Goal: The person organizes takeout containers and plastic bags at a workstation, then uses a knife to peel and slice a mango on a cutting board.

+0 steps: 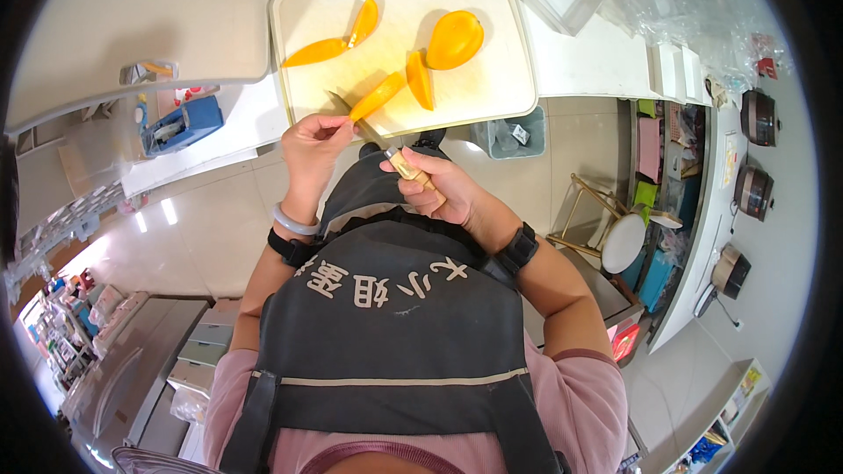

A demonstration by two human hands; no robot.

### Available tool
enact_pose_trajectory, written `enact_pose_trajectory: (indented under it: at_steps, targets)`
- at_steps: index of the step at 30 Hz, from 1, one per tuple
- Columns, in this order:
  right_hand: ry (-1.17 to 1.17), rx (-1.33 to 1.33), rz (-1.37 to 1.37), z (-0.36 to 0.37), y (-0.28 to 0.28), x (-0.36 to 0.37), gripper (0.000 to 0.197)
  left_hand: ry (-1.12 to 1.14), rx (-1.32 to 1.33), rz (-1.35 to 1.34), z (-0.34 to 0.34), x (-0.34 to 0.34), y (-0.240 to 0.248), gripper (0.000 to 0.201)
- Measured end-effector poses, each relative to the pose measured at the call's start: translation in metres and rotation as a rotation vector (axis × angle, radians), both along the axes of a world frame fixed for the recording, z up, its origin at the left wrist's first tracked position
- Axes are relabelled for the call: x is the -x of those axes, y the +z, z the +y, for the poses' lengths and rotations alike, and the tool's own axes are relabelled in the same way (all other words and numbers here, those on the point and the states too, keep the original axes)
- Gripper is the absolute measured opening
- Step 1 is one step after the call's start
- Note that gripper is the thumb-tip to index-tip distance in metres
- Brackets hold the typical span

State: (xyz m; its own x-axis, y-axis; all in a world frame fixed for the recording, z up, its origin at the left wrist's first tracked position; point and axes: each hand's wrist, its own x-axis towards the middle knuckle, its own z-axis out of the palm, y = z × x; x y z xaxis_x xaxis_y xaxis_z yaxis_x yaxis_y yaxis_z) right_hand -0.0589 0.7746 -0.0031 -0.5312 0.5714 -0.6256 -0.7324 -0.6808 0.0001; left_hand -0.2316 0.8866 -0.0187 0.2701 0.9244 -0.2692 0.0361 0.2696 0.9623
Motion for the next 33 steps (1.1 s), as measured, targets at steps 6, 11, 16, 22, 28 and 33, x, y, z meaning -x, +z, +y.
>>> enact_pose_trajectory:
  at_steps: [6,11,16,22,28,33]
  targets:
    - [-0.125,0.106,0.541,-0.004,-0.015,-0.007,0.038,-0.049,-0.148,0.191,0.006,-0.005,0.003,0.008]
    - [-0.228,0.099,0.551,-0.003,-0.009,-0.015,0.038,-0.060,-0.308,0.296,0.019,0.011,-0.006,0.007]
    - [0.020,-0.109,-0.595,-0.012,0.017,-0.027,0.037,0.018,-0.450,0.543,0.081,0.027,0.015,0.011]
    - [0.330,-0.781,-1.957,-0.023,0.027,-0.020,0.026,-0.263,-0.961,0.736,0.100,-0.038,0.008,0.027]
    - [0.342,-0.824,-2.116,-0.024,0.023,-0.023,0.028,-0.371,-0.897,0.923,0.110,-0.067,0.002,0.028]
    - [0.351,-0.821,-2.142,-0.025,0.022,-0.024,0.028,-0.379,-0.732,0.910,0.110,-0.079,0.012,0.028]
